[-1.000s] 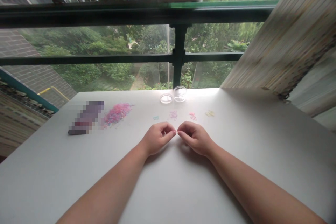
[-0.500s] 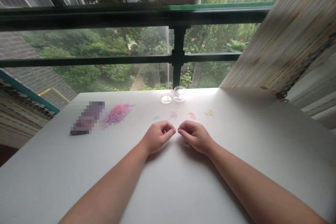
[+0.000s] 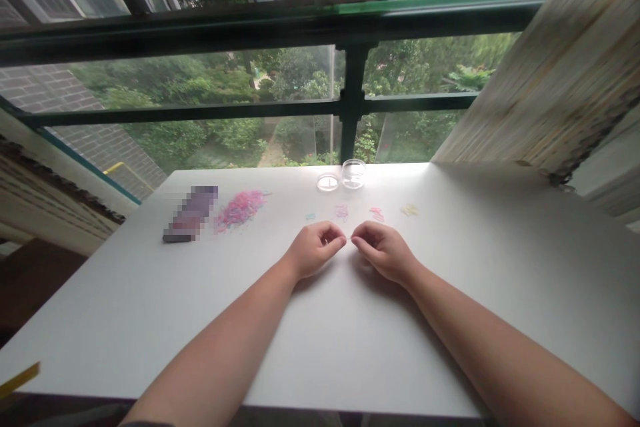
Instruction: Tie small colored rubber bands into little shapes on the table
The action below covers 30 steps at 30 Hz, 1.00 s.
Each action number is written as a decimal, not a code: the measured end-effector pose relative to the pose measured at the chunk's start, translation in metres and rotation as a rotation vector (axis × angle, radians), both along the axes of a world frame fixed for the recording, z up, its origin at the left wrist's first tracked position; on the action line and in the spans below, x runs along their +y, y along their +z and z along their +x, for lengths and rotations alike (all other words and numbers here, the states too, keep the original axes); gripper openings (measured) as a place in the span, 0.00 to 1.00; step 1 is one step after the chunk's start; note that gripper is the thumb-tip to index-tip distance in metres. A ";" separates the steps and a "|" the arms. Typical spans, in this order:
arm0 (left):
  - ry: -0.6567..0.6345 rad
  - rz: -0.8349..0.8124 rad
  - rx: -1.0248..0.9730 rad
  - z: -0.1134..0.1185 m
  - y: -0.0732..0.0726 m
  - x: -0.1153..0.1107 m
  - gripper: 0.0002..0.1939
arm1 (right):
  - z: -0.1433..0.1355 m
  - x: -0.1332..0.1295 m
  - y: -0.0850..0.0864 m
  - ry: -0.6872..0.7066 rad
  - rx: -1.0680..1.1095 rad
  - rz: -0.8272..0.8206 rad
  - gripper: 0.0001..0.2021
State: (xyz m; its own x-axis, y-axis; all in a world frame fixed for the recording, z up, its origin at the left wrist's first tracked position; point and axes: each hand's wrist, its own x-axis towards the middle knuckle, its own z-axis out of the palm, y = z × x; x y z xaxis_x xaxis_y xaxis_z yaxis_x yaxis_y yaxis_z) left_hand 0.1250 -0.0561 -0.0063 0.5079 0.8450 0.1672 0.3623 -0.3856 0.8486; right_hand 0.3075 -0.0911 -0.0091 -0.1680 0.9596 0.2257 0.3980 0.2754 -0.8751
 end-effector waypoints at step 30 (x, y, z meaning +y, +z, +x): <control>0.002 0.005 -0.027 0.001 -0.001 0.003 0.13 | 0.006 0.007 -0.002 -0.074 -0.091 0.101 0.05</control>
